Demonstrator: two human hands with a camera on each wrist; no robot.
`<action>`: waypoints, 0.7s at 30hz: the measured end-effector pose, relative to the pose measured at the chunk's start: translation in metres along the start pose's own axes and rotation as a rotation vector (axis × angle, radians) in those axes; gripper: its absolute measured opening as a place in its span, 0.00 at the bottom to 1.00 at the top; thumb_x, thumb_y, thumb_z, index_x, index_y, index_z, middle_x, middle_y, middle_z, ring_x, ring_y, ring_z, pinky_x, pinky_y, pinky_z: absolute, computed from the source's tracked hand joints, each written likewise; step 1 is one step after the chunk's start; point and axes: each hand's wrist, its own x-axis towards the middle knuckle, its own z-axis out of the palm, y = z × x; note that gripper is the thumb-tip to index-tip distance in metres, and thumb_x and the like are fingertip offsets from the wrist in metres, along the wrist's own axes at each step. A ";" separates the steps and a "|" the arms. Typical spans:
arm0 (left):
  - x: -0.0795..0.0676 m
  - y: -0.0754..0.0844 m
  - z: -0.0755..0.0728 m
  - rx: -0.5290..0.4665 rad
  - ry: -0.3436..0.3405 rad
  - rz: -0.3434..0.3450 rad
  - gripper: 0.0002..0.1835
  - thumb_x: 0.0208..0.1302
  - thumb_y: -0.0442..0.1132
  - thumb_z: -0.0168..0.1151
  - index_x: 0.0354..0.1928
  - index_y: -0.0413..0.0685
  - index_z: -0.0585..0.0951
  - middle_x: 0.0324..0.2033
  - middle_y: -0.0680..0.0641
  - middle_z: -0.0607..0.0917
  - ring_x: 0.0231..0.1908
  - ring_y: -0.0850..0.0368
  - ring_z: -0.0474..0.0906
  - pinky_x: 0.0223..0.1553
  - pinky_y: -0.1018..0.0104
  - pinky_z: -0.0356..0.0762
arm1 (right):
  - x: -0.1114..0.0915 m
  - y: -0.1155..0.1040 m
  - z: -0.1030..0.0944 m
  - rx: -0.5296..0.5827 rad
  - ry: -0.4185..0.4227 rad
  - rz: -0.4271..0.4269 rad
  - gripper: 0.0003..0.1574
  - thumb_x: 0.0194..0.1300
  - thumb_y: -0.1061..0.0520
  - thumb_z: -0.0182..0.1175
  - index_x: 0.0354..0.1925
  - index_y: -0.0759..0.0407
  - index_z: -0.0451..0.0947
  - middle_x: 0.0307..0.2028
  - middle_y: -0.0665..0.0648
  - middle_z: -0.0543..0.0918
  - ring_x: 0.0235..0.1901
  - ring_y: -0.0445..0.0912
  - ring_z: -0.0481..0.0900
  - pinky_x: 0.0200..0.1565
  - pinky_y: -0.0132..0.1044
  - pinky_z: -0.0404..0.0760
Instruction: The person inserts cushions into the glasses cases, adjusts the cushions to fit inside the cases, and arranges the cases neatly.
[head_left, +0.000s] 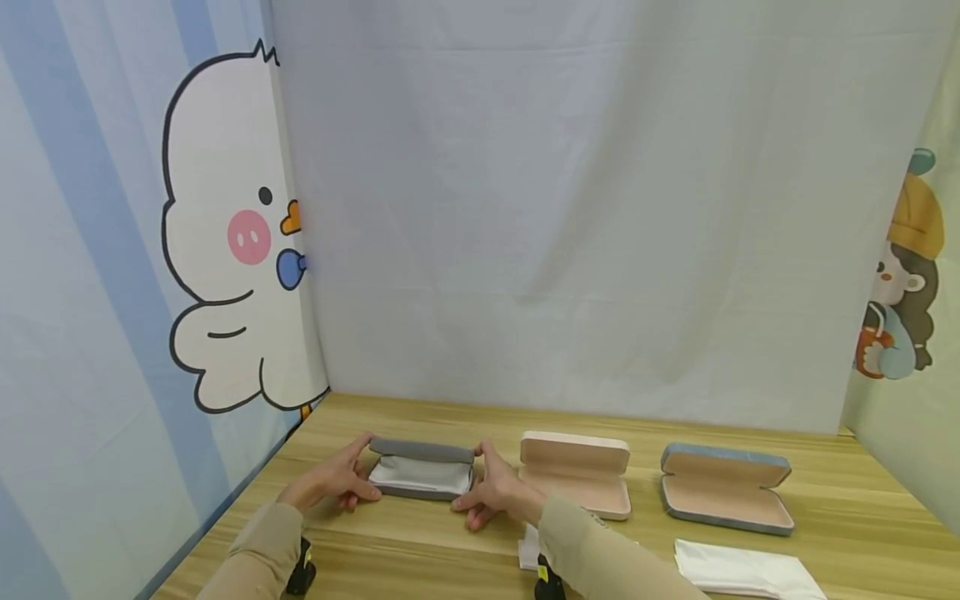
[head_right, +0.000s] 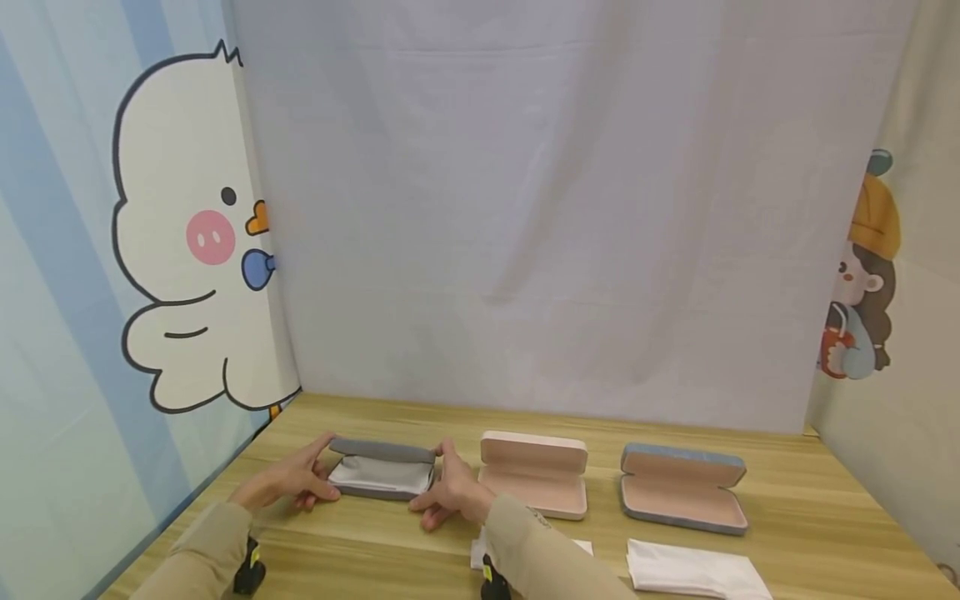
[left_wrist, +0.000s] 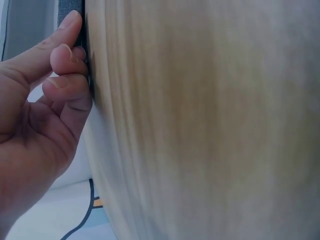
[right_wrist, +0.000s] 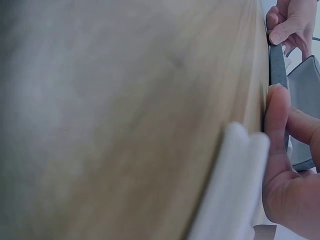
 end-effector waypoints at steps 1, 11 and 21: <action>0.000 0.000 0.000 -0.002 -0.002 0.001 0.54 0.56 0.29 0.68 0.73 0.37 0.39 0.19 0.49 0.75 0.13 0.63 0.71 0.14 0.74 0.68 | 0.000 0.000 0.000 0.003 -0.001 0.001 0.43 0.50 0.74 0.68 0.53 0.59 0.50 0.18 0.68 0.82 0.09 0.44 0.76 0.13 0.33 0.78; 0.000 -0.001 0.000 0.011 0.008 -0.011 0.46 0.56 0.30 0.69 0.69 0.42 0.50 0.19 0.48 0.75 0.14 0.62 0.71 0.15 0.73 0.68 | -0.001 0.001 0.001 0.019 -0.005 0.008 0.43 0.51 0.75 0.67 0.54 0.58 0.51 0.19 0.64 0.81 0.09 0.43 0.76 0.14 0.32 0.78; 0.001 0.000 -0.001 0.008 0.006 0.001 0.41 0.56 0.29 0.68 0.67 0.44 0.54 0.20 0.47 0.74 0.14 0.62 0.71 0.15 0.72 0.68 | -0.003 -0.001 0.001 0.008 0.000 -0.004 0.44 0.52 0.75 0.66 0.57 0.58 0.50 0.19 0.65 0.80 0.09 0.43 0.76 0.14 0.33 0.79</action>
